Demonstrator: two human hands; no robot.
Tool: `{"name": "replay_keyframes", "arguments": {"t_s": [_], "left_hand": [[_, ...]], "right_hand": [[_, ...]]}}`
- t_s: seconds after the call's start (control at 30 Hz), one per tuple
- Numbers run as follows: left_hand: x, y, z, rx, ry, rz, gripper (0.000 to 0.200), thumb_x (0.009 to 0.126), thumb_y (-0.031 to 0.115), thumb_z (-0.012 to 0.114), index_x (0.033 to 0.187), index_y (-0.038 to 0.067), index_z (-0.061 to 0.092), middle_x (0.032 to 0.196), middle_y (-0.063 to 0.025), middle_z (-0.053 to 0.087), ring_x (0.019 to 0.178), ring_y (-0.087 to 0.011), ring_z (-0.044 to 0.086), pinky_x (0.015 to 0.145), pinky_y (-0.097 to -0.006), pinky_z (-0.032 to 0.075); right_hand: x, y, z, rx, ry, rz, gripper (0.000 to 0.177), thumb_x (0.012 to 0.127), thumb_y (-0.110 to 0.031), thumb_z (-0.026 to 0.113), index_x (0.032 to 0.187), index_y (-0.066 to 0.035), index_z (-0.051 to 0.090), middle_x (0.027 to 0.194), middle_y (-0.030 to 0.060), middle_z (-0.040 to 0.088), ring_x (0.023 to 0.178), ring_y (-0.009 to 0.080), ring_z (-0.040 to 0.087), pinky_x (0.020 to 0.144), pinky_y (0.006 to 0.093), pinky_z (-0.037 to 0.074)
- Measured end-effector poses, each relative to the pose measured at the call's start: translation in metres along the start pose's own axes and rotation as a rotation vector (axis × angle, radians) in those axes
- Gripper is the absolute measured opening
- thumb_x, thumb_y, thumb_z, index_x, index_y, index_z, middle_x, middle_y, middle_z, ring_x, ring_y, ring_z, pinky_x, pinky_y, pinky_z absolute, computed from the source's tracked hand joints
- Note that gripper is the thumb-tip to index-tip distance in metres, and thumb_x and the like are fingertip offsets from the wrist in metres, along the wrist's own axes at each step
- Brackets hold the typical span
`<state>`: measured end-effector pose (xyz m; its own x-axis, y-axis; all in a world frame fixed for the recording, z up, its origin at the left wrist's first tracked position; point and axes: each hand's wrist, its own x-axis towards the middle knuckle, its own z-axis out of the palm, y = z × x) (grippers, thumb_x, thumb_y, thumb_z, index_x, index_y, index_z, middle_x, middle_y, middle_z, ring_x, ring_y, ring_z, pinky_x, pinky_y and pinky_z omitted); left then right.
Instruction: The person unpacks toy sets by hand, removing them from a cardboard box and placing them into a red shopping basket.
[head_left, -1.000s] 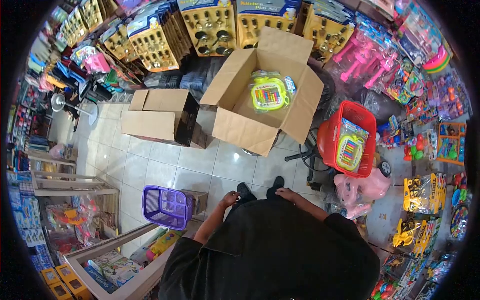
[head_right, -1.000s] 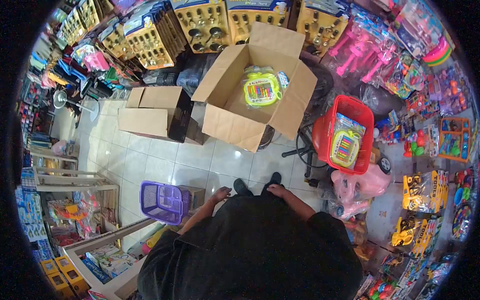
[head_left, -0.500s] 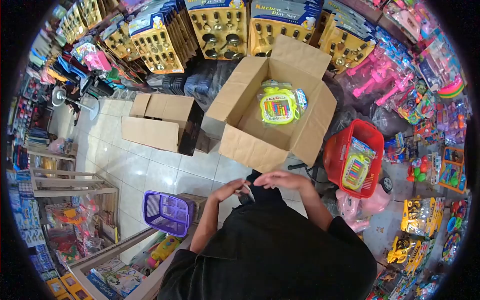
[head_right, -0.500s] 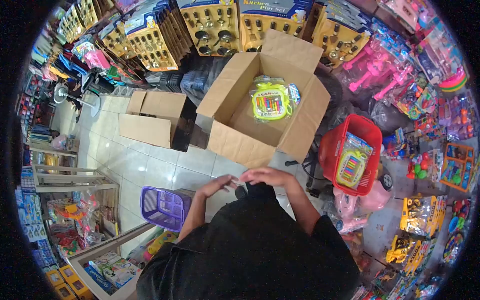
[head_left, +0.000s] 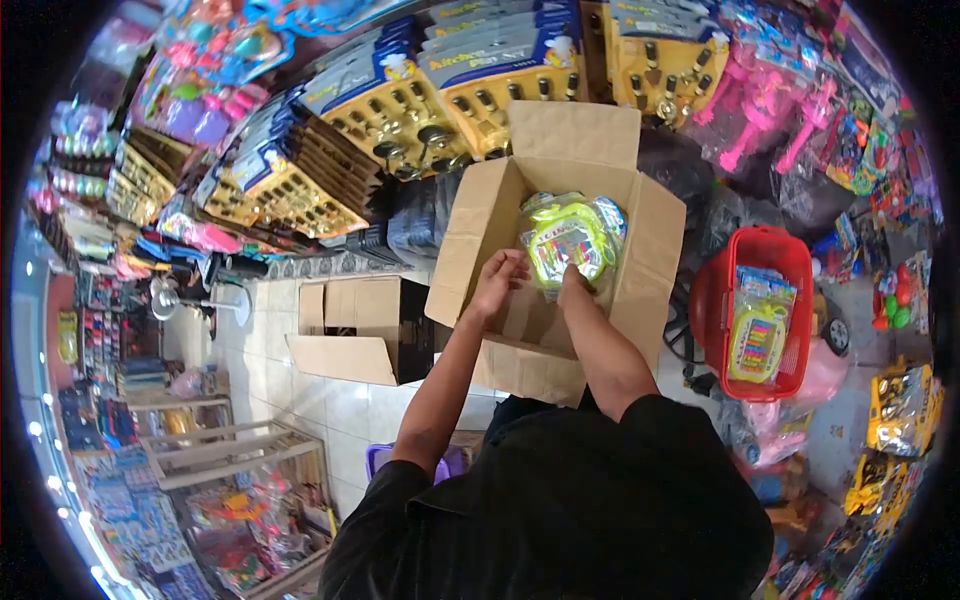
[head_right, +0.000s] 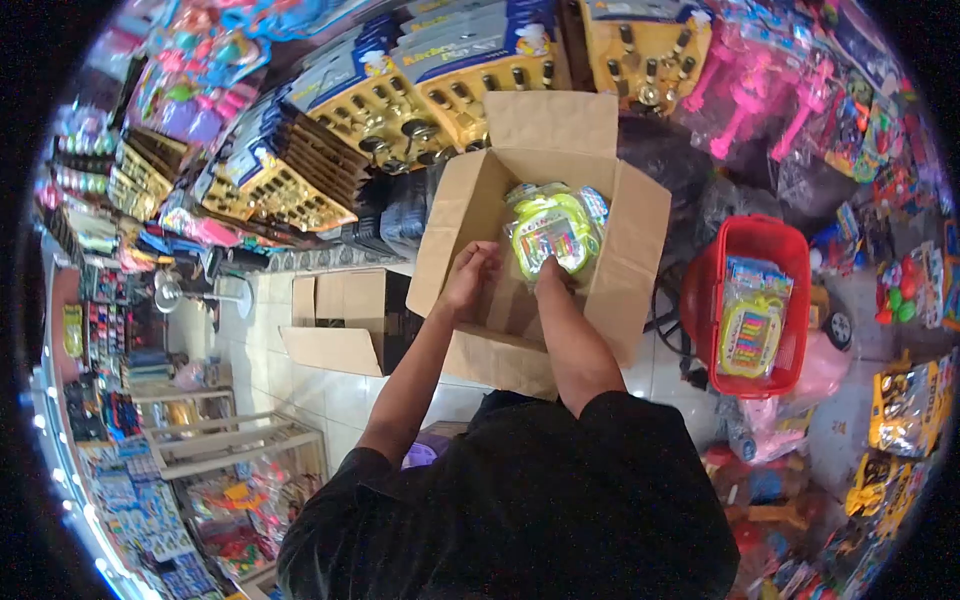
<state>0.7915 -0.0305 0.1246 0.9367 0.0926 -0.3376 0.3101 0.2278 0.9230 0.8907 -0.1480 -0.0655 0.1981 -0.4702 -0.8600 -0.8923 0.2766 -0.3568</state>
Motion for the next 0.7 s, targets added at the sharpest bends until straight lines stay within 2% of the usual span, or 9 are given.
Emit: {"name": "replay_keyframes", "arguments": {"t_s": [0.2, 0.23, 0.33, 0.37, 0.47, 0.57, 0.6, 0.67, 0.7], "left_hand": [[0.064, -0.054, -0.027, 0.257, 0.041, -0.018, 0.020, 0.095, 0.024, 0.051, 0.102, 0.007, 0.059, 0.086, -0.0006, 0.059, 0.072, -0.0090, 0.056, 0.063, -0.0246, 0.044], [0.071, -0.057, -0.029, 0.230, 0.057, -0.089, 0.018, 0.094, 0.022, 0.053, 0.098, 0.007, 0.061, 0.083, 0.0002, 0.058, 0.070, -0.0075, 0.053, 0.062, -0.0232, 0.043], [0.099, -0.076, -0.041, 0.353, -0.023, 0.000, 0.018, 0.092, 0.021, 0.055, 0.098, 0.005, 0.061, 0.080, 0.0005, 0.058, 0.070, -0.0080, 0.053, 0.064, -0.0236, 0.045], [0.105, -0.078, -0.042, 0.518, -0.001, 0.030, 0.021, 0.089, 0.021, 0.058, 0.099, 0.002, 0.060, 0.081, -0.0062, 0.061, 0.072, -0.0175, 0.059, 0.068, -0.0302, 0.048], [0.118, -0.076, -0.039, 0.861, -0.009, 0.249, 0.028, 0.085, 0.020, 0.061, 0.104, -0.001, 0.058, 0.093, -0.0166, 0.063, 0.085, -0.0315, 0.061, 0.079, -0.0399, 0.048], [0.136, -0.079, -0.040, 0.956, -0.005, 0.297, 0.037, 0.082, 0.022, 0.063, 0.110, -0.001, 0.054, 0.107, -0.0240, 0.059, 0.100, -0.0406, 0.055, 0.089, -0.0456, 0.044], [0.143, -0.088, -0.043, 0.966, -0.001, 0.304, 0.040, 0.081, 0.022, 0.063, 0.112, -0.001, 0.053, 0.109, -0.0242, 0.058, 0.102, -0.0407, 0.054, 0.091, -0.0456, 0.043], [0.159, -0.105, -0.043, 0.972, 0.021, 0.322, 0.044, 0.081, 0.023, 0.063, 0.116, -0.001, 0.050, 0.113, -0.0247, 0.056, 0.106, -0.0411, 0.052, 0.094, -0.0458, 0.042], [0.158, -0.099, -0.038, 0.923, 0.008, 0.261, 0.048, 0.081, 0.025, 0.063, 0.119, -0.001, 0.048, 0.114, -0.0262, 0.055, 0.106, -0.0433, 0.052, 0.094, -0.0471, 0.041]], "right_hand": [[0.027, 0.004, -0.008, -0.251, 0.048, -0.069, 0.078, 0.077, -0.034, 0.065, 0.138, -0.003, 0.028, 0.138, 0.0171, 0.041, 0.121, 0.0300, 0.046, 0.099, 0.0405, 0.040], [0.029, 0.004, -0.008, -0.278, 0.044, -0.082, 0.076, 0.078, -0.033, 0.065, 0.137, -0.003, 0.030, 0.137, 0.0173, 0.041, 0.121, 0.0297, 0.047, 0.099, 0.0403, 0.040], [0.037, 0.006, -0.011, -0.323, 0.042, -0.133, 0.070, 0.079, -0.030, 0.064, 0.135, -0.002, 0.033, 0.136, 0.0178, 0.042, 0.120, 0.0291, 0.047, 0.098, 0.0397, 0.040], [0.039, 0.005, -0.012, -0.333, 0.041, -0.153, 0.068, 0.080, -0.029, 0.063, 0.135, -0.002, 0.034, 0.136, 0.0180, 0.043, 0.120, 0.0289, 0.047, 0.098, 0.0395, 0.040], [0.046, 0.006, -0.017, -0.355, 0.047, -0.225, 0.062, 0.082, -0.025, 0.062, 0.133, -0.001, 0.037, 0.135, 0.0185, 0.044, 0.119, 0.0283, 0.048, 0.097, 0.0388, 0.040], [0.047, 0.010, -0.026, -0.307, 0.076, -0.322, 0.056, 0.083, -0.022, 0.062, 0.131, 0.000, 0.040, 0.134, 0.0190, 0.045, 0.118, 0.0277, 0.048, 0.096, 0.0382, 0.041], [0.039, 0.010, -0.032, -0.219, 0.084, -0.370, 0.055, 0.084, -0.021, 0.061, 0.130, 0.000, 0.041, 0.134, 0.0191, 0.045, 0.118, 0.0275, 0.049, 0.095, 0.0380, 0.041], [0.018, 0.014, -0.041, 0.007, 0.081, -0.480, 0.050, 0.084, -0.019, 0.061, 0.127, -0.002, 0.042, 0.126, 0.0189, 0.050, 0.113, 0.0291, 0.051, 0.094, 0.0390, 0.041], [0.013, 0.015, -0.046, -0.039, 0.113, -0.533, 0.041, 0.087, -0.016, 0.057, 0.123, -0.004, 0.041, 0.116, 0.0185, 0.052, 0.107, 0.0317, 0.052, 0.092, 0.0406, 0.041]]}}
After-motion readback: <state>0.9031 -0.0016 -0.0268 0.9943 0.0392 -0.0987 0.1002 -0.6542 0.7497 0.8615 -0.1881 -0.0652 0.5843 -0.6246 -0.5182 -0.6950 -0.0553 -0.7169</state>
